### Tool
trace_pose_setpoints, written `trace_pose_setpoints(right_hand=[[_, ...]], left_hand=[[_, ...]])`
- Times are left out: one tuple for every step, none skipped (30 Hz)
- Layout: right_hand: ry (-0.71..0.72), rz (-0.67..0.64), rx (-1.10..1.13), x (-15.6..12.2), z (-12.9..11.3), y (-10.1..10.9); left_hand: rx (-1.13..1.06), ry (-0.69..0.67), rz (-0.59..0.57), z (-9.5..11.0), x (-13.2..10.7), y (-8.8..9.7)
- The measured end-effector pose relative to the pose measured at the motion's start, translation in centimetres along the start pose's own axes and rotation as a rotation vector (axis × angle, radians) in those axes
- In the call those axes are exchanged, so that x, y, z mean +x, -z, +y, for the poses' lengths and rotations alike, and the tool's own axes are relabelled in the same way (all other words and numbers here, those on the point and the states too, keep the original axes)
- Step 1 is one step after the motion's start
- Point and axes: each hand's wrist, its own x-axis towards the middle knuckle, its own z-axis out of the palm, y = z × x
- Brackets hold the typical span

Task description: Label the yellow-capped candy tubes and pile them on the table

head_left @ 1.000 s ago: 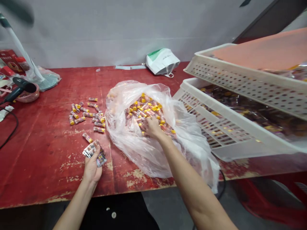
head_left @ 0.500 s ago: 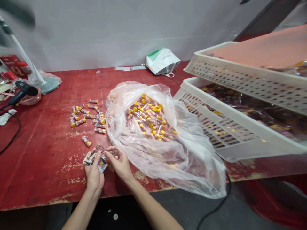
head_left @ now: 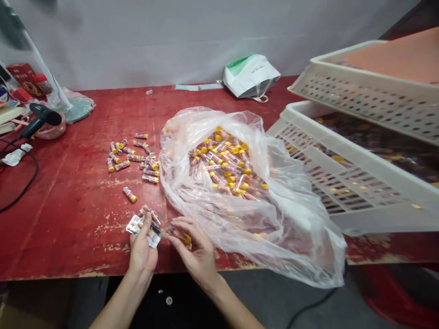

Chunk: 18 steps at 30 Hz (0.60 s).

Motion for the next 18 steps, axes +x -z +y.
trace_pose_setpoints(right_hand=[[0.053,-0.003,-0.047,0.0,-0.1,-0.1],[0.092,0.003,-0.081,0.0,-0.2,-0.1],[0.125,0.021,-0.105,0.0,-0.2,-0.1],[0.159,0.046,-0.125,0.0,-0.2,-0.1],[0.197,0.071,-0.149,0.0,-0.2,-0.1],[0.229,0.092,-0.177,-0.1,-0.2,-0.1],[0.253,0.107,-0.209,-0.2,-0.2,0.0],[0.262,0.111,-0.243,-0.3,-0.2,0.0],[0.258,0.108,-0.272,-0.4,-0.3,0.1],[0.238,0.098,-0.293,-0.6,-0.4,0.1],[0.218,0.088,-0.303,-0.7,-0.5,0.2],[0.206,0.074,-0.301,-0.8,-0.6,0.4],[0.209,0.056,-0.29,-0.9,-0.8,0.5],[0.221,0.042,-0.274,-1.0,-0.9,0.6],[0.237,0.038,-0.261,-1.0,-1.0,0.8],[0.254,0.04,-0.255,-0.9,-1.2,0.9],[0.264,0.042,-0.255,-0.9,-1.3,1.1],[0.265,0.047,-0.258,-0.8,-1.4,1.2]], left_hand=[[0.002,0.017,-0.011,-0.1,-0.2,0.1],[0.004,0.036,-0.025,-0.3,-0.4,0.2],[0.007,0.054,-0.041,-0.4,-0.6,0.3],[0.013,0.068,-0.055,-0.5,-0.9,0.5],[0.019,0.079,-0.069,-0.6,-1.1,0.7],[0.025,0.086,-0.081,-0.8,-1.2,0.8],[0.031,0.09,-0.09,-0.9,-1.4,1.0],[0.036,0.091,-0.097,-1.0,-1.5,1.1],[0.04,0.091,-0.102,-1.1,-1.6,1.2],[0.046,0.09,-0.108,-1.1,-1.6,1.3],[0.052,0.085,-0.113,-1.1,-1.7,1.3],[0.059,0.077,-0.115,-1.1,-1.7,1.3],[0.063,0.068,-0.114,-1.1,-1.6,1.3],[0.066,0.062,-0.113,-1.0,-1.6,1.3],[0.067,0.061,-0.111,-1.0,-1.6,1.3],[0.066,0.061,-0.11,-0.9,-1.6,1.2],[0.065,0.063,-0.109,-0.8,-1.6,1.2],[0.064,0.065,-0.108,-0.8,-1.6,1.1]])
